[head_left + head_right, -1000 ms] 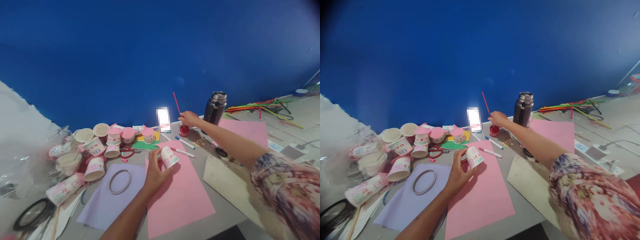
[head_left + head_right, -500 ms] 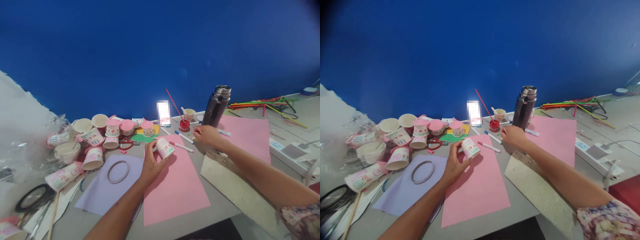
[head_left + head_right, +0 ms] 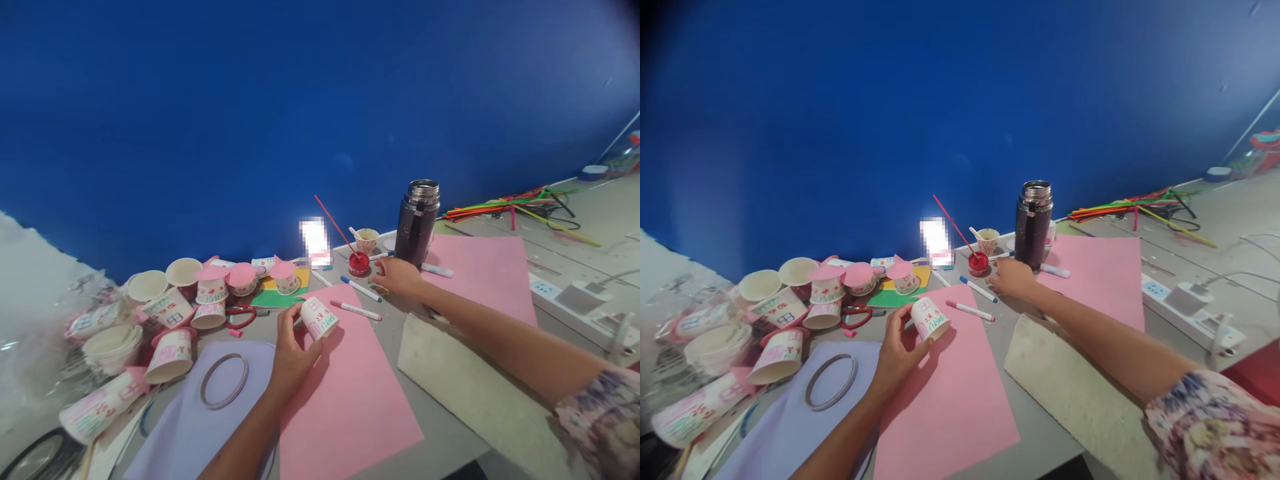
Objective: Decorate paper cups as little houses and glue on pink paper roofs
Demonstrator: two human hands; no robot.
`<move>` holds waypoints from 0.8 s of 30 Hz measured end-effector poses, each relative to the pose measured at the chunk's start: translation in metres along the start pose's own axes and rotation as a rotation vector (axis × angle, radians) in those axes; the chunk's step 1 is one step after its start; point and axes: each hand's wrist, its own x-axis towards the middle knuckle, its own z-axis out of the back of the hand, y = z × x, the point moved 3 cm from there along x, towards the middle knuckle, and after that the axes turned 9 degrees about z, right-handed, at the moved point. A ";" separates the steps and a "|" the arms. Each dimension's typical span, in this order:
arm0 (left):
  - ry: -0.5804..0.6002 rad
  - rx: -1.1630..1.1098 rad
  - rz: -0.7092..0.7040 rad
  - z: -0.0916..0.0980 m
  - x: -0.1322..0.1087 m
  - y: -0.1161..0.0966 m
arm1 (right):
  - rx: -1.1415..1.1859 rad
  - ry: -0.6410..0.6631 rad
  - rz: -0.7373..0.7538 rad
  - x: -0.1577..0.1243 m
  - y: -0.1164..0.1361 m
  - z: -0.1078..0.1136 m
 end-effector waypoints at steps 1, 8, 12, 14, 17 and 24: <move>-0.005 -0.001 0.004 0.000 0.000 0.000 | 0.003 0.020 -0.005 0.006 0.001 0.000; 0.013 0.021 0.017 0.000 -0.003 -0.007 | 0.055 0.088 -0.041 0.021 0.008 -0.003; 0.014 0.017 0.032 0.000 -0.003 -0.007 | 0.071 0.092 -0.032 0.025 0.012 -0.006; 0.018 0.021 0.046 0.000 -0.002 -0.007 | 0.077 0.097 -0.038 0.028 0.017 -0.009; 0.023 0.019 0.061 0.000 -0.002 -0.008 | 0.073 0.099 -0.044 0.032 0.025 -0.013; 0.036 0.010 0.089 0.001 -0.001 -0.009 | -0.028 0.072 0.039 0.036 0.046 0.000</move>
